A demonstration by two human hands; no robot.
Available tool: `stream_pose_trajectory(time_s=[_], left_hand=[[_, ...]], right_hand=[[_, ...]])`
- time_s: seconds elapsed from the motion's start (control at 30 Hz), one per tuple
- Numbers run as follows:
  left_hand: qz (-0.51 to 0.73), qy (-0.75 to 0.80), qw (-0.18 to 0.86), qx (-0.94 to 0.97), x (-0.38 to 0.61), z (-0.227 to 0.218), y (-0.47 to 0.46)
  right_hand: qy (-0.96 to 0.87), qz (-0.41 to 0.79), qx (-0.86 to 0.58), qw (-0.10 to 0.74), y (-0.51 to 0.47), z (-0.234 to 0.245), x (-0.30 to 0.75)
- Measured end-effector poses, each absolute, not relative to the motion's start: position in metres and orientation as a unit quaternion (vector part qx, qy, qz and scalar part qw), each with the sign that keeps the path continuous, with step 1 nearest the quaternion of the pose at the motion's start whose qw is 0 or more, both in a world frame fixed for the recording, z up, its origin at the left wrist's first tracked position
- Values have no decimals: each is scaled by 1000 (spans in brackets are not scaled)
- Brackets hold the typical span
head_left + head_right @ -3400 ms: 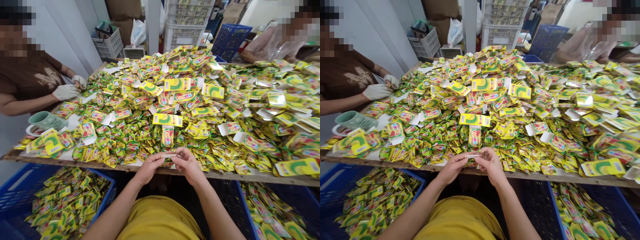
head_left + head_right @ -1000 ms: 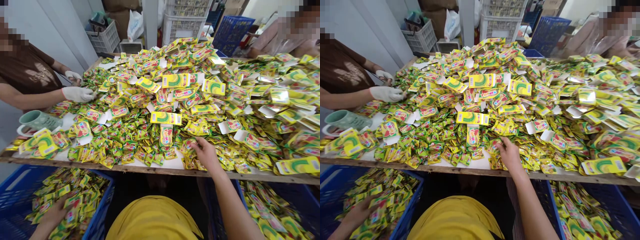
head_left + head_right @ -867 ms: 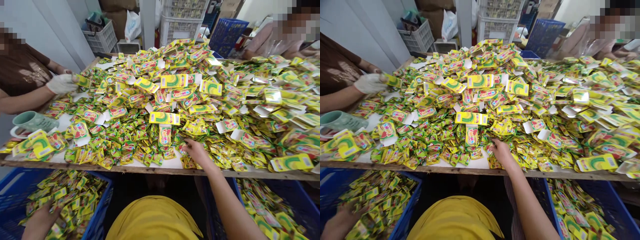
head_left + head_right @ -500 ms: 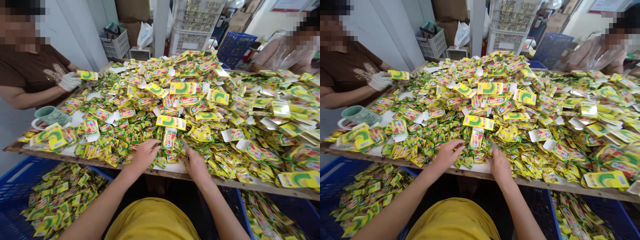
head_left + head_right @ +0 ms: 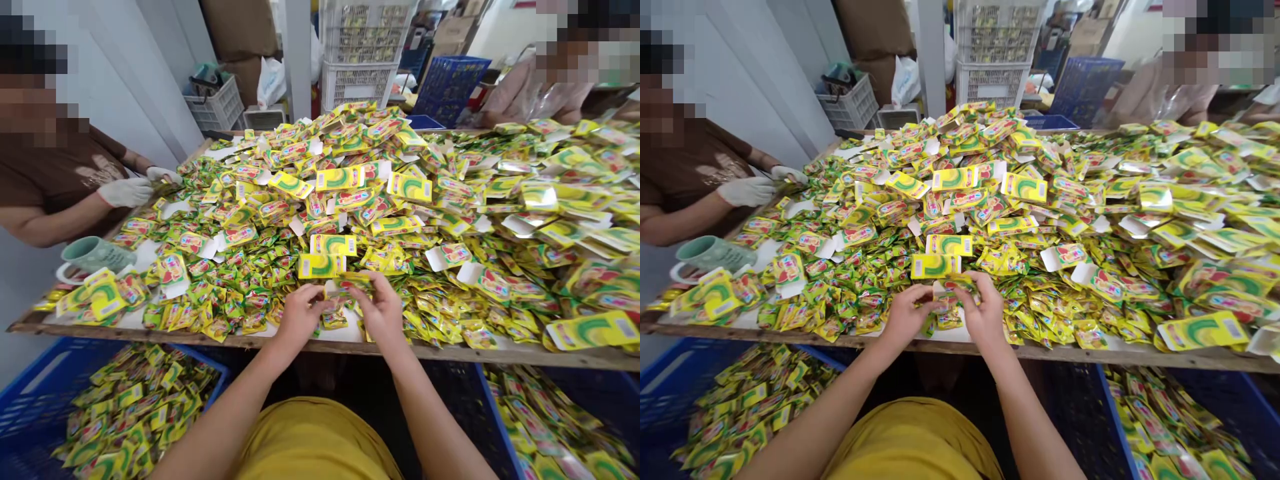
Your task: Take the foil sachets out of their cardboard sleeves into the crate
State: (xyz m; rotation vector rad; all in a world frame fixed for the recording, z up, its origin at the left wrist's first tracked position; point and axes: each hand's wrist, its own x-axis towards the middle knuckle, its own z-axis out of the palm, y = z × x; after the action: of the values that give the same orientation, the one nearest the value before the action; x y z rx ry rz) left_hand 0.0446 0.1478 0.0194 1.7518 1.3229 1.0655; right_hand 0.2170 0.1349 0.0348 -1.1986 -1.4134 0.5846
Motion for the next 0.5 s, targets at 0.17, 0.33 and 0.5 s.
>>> stream_pose_trajectory(time_s=[0.17, 0.33, 0.5], left_hand=[[366, 512, 330, 704, 34, 14, 131], [366, 523, 361, 679, 28, 4, 123], [384, 492, 448, 640, 26, 3, 119]], right_hand=[[-755, 137, -494, 408, 134, 36, 210], [-801, 168, -527, 229, 126, 47, 211], [-836, 196, -480, 181, 119, 61, 201]])
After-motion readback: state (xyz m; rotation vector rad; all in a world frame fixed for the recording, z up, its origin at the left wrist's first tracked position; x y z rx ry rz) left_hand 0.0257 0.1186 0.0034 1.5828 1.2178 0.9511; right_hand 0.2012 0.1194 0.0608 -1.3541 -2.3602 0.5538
